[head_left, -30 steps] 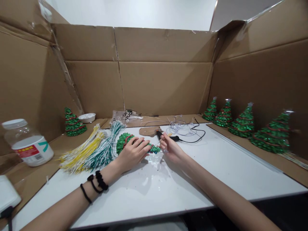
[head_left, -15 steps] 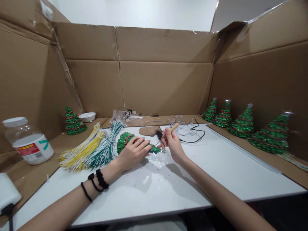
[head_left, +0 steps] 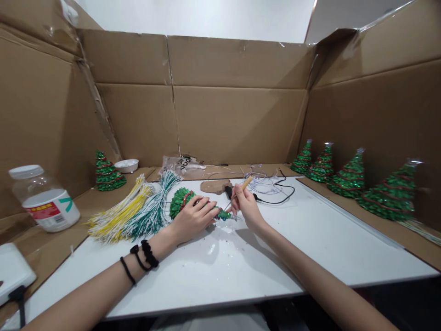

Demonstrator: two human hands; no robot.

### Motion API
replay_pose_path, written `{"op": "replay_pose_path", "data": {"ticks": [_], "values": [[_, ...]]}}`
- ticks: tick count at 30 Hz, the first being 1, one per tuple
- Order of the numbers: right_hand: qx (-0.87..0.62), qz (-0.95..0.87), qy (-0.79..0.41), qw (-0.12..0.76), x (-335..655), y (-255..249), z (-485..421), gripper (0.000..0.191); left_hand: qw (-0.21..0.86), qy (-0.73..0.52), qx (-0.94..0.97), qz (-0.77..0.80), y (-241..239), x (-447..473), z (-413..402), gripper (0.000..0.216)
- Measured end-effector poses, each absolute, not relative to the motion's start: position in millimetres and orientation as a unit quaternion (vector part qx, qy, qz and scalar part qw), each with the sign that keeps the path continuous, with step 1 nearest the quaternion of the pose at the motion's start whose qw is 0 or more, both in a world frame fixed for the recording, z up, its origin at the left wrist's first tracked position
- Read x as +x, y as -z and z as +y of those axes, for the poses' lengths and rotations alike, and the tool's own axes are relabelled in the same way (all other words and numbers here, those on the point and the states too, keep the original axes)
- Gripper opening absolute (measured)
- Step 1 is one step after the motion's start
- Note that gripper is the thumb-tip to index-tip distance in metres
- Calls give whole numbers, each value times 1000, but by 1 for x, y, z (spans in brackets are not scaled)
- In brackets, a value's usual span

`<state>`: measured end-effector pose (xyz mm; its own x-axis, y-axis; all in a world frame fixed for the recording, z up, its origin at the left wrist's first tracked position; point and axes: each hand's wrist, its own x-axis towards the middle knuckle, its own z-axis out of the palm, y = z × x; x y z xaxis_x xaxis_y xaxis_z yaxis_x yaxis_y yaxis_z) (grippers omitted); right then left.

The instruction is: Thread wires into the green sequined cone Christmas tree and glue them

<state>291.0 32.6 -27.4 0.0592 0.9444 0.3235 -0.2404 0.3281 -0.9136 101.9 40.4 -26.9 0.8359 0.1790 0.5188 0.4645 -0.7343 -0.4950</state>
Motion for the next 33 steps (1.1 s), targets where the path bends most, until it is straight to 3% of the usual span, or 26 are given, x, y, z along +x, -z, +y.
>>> {"op": "replay_pose_path", "data": {"ticks": [8,33], "values": [[-375,-487,-469,634,290,32,36,51,312,219,-907,-178,33,104,44,22],[-394,-535,-415,622,285,49,42,47,270,222,-919,-184,37,107,43,20]]}}
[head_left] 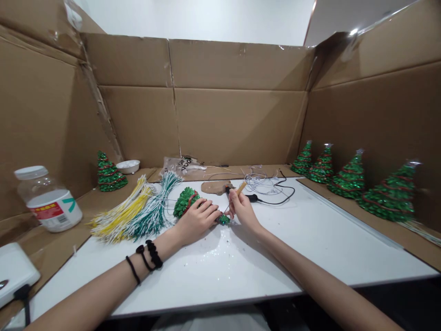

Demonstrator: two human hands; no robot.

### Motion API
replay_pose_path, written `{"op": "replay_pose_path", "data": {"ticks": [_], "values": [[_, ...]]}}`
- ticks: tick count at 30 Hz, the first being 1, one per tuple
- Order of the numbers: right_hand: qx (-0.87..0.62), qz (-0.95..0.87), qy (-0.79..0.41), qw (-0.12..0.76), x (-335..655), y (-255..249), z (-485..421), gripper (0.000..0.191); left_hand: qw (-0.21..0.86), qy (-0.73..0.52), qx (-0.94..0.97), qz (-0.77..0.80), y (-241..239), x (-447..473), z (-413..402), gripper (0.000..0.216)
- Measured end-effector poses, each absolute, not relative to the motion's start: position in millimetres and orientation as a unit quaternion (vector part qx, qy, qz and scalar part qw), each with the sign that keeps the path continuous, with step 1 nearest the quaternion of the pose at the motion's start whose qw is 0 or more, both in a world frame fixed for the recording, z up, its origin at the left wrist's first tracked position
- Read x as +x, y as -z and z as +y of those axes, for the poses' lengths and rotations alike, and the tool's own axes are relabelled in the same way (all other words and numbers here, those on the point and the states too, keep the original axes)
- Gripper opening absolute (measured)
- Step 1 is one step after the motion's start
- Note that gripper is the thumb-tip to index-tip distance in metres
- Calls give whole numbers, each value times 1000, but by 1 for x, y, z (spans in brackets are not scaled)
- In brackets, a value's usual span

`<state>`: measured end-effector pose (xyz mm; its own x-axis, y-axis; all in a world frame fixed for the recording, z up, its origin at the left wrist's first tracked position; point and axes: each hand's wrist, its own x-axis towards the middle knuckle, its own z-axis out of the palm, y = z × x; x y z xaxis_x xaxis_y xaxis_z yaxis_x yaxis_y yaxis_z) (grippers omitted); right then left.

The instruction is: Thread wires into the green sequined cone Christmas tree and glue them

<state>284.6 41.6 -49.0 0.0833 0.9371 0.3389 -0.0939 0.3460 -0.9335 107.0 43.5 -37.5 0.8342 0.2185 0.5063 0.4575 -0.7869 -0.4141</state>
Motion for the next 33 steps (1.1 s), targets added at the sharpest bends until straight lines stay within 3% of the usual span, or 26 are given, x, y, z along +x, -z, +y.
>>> {"op": "replay_pose_path", "data": {"ticks": [33], "values": [[-366,-359,-614,600,285,55,49,51,240,225,-926,-186,36,106,41,20]]}}
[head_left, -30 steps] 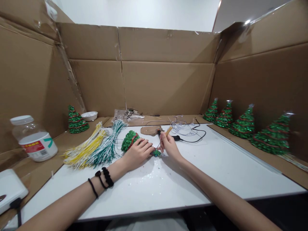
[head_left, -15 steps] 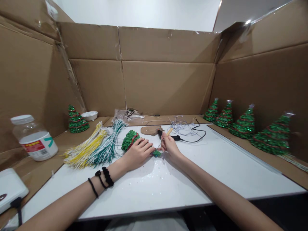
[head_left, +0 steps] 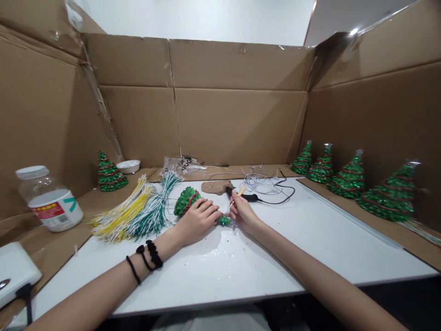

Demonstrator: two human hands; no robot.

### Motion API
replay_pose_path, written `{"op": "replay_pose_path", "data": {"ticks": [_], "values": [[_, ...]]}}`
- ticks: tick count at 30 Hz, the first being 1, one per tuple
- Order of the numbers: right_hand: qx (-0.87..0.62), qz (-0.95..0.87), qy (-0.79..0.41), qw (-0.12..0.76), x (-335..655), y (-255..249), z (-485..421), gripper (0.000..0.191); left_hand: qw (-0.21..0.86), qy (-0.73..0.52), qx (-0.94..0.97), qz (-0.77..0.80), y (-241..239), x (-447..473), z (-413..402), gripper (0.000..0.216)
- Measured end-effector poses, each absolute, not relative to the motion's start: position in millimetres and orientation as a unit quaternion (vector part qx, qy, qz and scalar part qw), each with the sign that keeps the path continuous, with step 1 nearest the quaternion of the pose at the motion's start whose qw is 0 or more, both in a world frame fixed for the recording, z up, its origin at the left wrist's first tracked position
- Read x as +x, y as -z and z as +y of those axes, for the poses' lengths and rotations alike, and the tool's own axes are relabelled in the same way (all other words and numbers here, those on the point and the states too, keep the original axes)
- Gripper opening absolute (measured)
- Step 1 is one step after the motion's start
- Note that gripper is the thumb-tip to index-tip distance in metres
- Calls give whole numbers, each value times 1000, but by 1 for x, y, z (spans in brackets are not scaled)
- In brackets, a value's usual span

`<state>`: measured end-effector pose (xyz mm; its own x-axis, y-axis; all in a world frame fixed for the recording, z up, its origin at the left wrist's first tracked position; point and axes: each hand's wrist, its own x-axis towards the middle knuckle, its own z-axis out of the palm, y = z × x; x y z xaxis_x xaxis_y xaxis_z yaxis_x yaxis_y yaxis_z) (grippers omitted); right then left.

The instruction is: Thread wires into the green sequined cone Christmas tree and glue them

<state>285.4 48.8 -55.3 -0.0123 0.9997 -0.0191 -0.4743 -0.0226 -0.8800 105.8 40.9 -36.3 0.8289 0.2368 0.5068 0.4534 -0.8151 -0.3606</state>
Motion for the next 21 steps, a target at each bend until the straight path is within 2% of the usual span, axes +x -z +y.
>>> {"op": "replay_pose_path", "data": {"ticks": [11,16,19,21], "values": [[-355,-366,-659,554,290,54,49,47,231,228,-927,-189,36,107,40,22],[-341,-355,-616,615,290,44,45,45,179,260,-927,-202,33,107,37,23],[-320,-378,-617,612,287,37,39,43,137,297,-914,-241,29,108,32,26],[-299,-403,-619,604,286,36,36,41,117,323,-900,-267,27,110,28,20]]}}
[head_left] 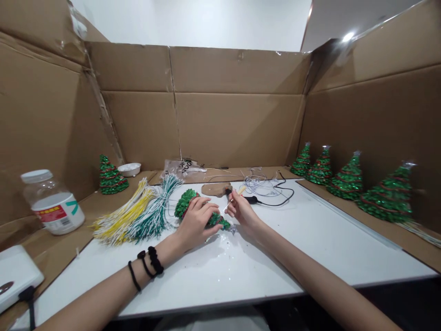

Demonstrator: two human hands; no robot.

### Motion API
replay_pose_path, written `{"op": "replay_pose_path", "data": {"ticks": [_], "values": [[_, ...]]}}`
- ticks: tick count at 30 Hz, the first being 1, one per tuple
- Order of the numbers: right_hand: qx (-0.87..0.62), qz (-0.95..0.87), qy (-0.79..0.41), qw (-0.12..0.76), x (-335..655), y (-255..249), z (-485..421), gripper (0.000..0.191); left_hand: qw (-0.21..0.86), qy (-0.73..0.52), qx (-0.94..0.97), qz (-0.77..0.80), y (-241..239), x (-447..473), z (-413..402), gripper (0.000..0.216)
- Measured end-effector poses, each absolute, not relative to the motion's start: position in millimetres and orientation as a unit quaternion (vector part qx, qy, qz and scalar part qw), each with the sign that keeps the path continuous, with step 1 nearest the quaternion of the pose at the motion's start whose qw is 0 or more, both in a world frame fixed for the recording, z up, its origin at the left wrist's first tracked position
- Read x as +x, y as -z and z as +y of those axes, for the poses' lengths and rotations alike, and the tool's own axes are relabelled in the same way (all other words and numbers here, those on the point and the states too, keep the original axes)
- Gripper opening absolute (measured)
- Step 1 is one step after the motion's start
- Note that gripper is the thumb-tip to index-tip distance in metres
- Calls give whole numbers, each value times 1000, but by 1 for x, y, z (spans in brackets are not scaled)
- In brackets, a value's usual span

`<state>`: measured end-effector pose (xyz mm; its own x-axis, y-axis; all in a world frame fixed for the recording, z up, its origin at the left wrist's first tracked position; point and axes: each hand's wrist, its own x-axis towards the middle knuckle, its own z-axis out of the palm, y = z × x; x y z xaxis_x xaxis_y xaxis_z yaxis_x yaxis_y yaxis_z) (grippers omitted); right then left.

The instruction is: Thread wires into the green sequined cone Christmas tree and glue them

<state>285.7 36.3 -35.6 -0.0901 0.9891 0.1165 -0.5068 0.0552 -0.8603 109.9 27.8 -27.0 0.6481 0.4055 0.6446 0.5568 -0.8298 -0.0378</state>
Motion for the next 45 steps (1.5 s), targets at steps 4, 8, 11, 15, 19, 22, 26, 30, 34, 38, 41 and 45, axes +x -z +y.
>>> {"op": "replay_pose_path", "data": {"ticks": [4,8,11,15,19,22,26,30,34,38,41,45], "values": [[-266,-444,-621,588,284,36,34,37,69,363,-877,-309,25,113,22,11],[-244,-457,-621,588,285,34,35,35,46,392,-854,-340,23,113,22,12],[-239,-453,-617,597,286,32,36,36,42,397,-846,-354,21,112,23,14],[-232,-443,-612,612,286,31,37,34,46,405,-842,-355,20,112,25,15],[-245,-439,-590,632,282,31,35,36,49,405,-840,-357,21,115,24,15],[-259,-431,-566,654,284,30,38,40,46,387,-845,-366,21,118,22,17],[-273,-333,-496,754,300,27,50,44,49,375,-844,-380,20,116,19,20],[-328,-327,-451,763,309,24,59,38,83,388,-846,-355,7,105,22,20],[-380,-554,-382,634,300,22,49,21,155,422,-816,-365,-10,85,37,30],[-404,-738,-296,452,294,25,35,19,181,430,-767,-441,-15,64,60,33],[-433,-782,-241,379,296,28,29,22,198,408,-767,-454,-17,50,76,38],[-471,-802,-176,324,300,28,29,23,180,399,-727,-529,-25,24,89,42]]}}
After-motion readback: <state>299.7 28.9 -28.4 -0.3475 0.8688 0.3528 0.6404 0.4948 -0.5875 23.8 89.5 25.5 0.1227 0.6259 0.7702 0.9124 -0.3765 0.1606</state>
